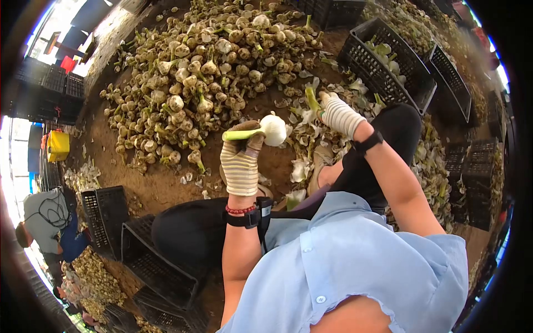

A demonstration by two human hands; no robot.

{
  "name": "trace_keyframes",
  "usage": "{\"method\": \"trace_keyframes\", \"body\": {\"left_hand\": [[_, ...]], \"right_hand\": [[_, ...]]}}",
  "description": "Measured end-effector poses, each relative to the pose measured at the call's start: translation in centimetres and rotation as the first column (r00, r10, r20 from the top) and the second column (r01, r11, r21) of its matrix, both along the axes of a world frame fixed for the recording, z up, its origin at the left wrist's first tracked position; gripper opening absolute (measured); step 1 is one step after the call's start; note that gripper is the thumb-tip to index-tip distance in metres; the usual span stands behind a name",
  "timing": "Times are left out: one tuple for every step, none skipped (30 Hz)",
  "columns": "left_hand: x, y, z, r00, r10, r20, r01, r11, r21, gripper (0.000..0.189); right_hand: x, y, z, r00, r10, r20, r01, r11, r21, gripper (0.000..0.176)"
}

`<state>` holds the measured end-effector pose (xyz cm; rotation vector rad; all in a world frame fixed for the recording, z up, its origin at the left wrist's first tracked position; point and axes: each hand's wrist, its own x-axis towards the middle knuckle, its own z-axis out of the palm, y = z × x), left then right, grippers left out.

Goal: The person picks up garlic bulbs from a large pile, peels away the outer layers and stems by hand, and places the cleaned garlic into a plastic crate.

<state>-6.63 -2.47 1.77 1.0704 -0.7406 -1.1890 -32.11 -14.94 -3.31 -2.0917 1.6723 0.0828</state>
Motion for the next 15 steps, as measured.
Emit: {"method": "trace_keyframes", "body": {"left_hand": [[-0.3,0.1,0.0,0.997,0.034,0.074,-0.033,0.999,-0.007,0.026],[-0.6,0.1,0.0,0.987,0.067,0.149,-0.065,0.998,-0.015,0.025],[-0.8,-0.2,-0.6,0.971,0.081,0.227,-0.065,0.995,-0.08,0.027],[-1.1,-0.2,-0.9,0.97,0.078,0.229,-0.062,0.995,-0.079,0.027],[-1.6,-0.3,-1.0,0.958,0.126,0.259,-0.099,0.989,-0.114,0.027],[-2.2,-0.4,-1.1,0.942,0.173,0.287,-0.133,0.979,-0.153,0.027],[-2.7,-0.4,-0.5,0.954,0.189,0.231,-0.15,0.973,-0.176,0.028],[-3.0,-0.3,-0.1,0.955,0.184,0.231,-0.145,0.973,-0.177,0.028],[-3.1,-0.2,0.2,0.879,0.239,0.412,-0.145,0.958,-0.246,0.028],[-3.2,0.0,0.3,0.766,0.299,0.569,-0.135,0.94,-0.313,0.029],[-3.1,0.0,-0.2,0.785,0.297,0.544,-0.127,0.936,-0.328,0.029],[-2.9,0.1,-0.5,0.784,0.3,0.543,-0.131,0.936,-0.328,0.029],[-2.8,0.3,-0.6,0.778,0.292,0.556,-0.11,0.935,-0.336,0.031],[-2.6,0.4,-0.6,0.772,0.281,0.569,-0.088,0.935,-0.344,0.032],[-2.6,0.4,-0.6,0.825,0.262,0.501,-0.109,0.943,-0.315,0.028]], "right_hand": [[0.5,0.6,0.2,0.997,0.014,0.082,-0.004,0.992,-0.125,0.032],[1.4,1.5,1.2,0.986,0.037,0.162,0.004,0.969,-0.246,0.036],[2.5,2.5,3.1,0.959,0.087,0.27,-0.015,0.966,-0.258,0.035],[3.8,3.5,5.1,0.903,0.176,0.391,-0.046,0.947,-0.319,0.035],[5.2,4.7,7.3,0.886,0.192,0.423,-0.062,0.951,-0.303,0.03],[6.5,5.7,8.7,0.867,0.208,0.453,-0.077,0.954,-0.291,0.025],[7.4,6.4,8.9,0.887,0.216,0.408,-0.08,0.942,-0.326,0.024],[8.0,7.0,9.0,0.905,0.225,0.361,-0.087,0.929,-0.36,0.023],[8.3,7.2,8.7,0.917,0.231,0.326,-0.072,0.898,-0.435,0.022],[8.5,7.4,8.5,0.917,0.233,0.324,-0.075,0.897,-0.435,0.022],[8.7,7.6,8.4,0.934,0.192,0.302,-0.045,0.901,-0.432,0.021],[8.8,7.6,8.3,0.948,0.148,0.281,-0.014,0.903,-0.43,0.02],[8.9,7.4,8.3,0.953,0.128,0.274,0.002,0.903,-0.431,0.016],[8.8,7.1,8.0,0.953,0.129,0.274,0.002,0.902,-0.432,0.016],[8.5,6.6,7.5,0.941,0.125,0.316,0.042,0.88,-0.474,0.015]]}}
